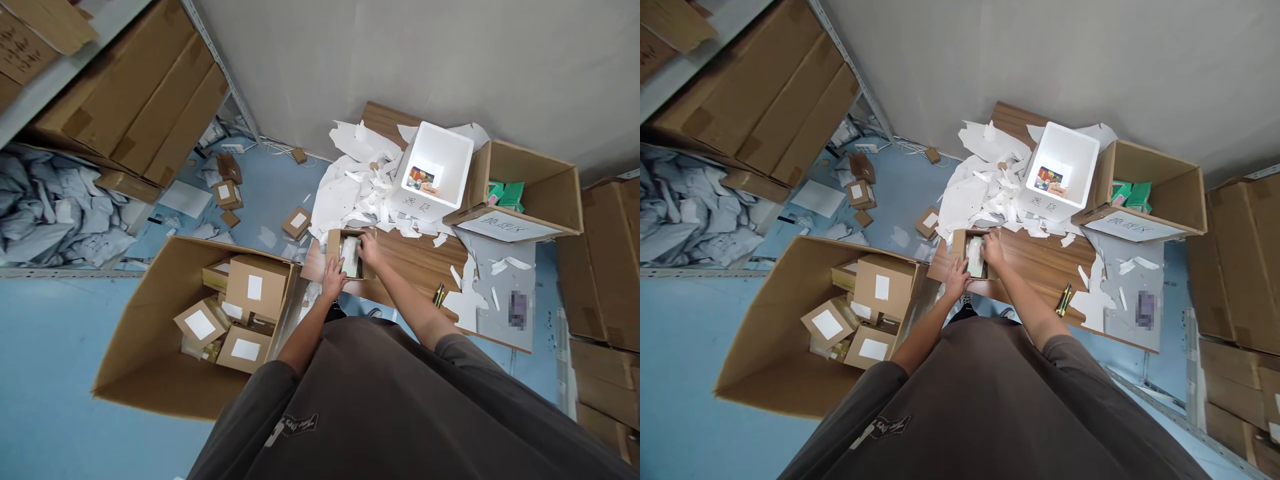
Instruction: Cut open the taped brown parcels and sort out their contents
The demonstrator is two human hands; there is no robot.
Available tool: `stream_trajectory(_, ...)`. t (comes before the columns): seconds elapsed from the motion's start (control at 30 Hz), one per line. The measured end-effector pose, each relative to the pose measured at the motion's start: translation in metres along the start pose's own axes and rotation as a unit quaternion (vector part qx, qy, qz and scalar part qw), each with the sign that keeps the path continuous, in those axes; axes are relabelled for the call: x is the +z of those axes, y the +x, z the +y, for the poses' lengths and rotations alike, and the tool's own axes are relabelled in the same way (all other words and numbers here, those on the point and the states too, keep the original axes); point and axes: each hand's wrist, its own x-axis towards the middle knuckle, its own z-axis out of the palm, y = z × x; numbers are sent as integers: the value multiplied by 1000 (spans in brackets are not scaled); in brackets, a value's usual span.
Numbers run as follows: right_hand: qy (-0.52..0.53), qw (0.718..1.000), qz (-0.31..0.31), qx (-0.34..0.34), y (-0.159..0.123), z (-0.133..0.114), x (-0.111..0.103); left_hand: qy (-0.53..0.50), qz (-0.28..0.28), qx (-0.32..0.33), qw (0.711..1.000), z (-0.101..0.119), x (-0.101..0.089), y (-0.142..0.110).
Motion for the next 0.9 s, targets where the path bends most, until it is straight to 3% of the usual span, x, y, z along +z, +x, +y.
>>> stream_trajectory(0.1,4,992,-50,119,-10,-18,34,-6,-6,10,1000,-7,-2,-1)
stream_trajectory(0.23,37,949,-65,306,-11,-39,70,-18,-16,38,999,-12,4,-2)
stream_trajectory(0.4,-4,928,-80,365,0,-52,83,-43,-1,59,997,-24,12,-4)
stream_trajectory(0.57,-6,931,-104,350,-5,-55,61,-54,17,39,998,-28,15,-2)
stream_trajectory(0.9,14,956,-3,294,-62,-51,-17,-80,18,0,997,-18,15,13)
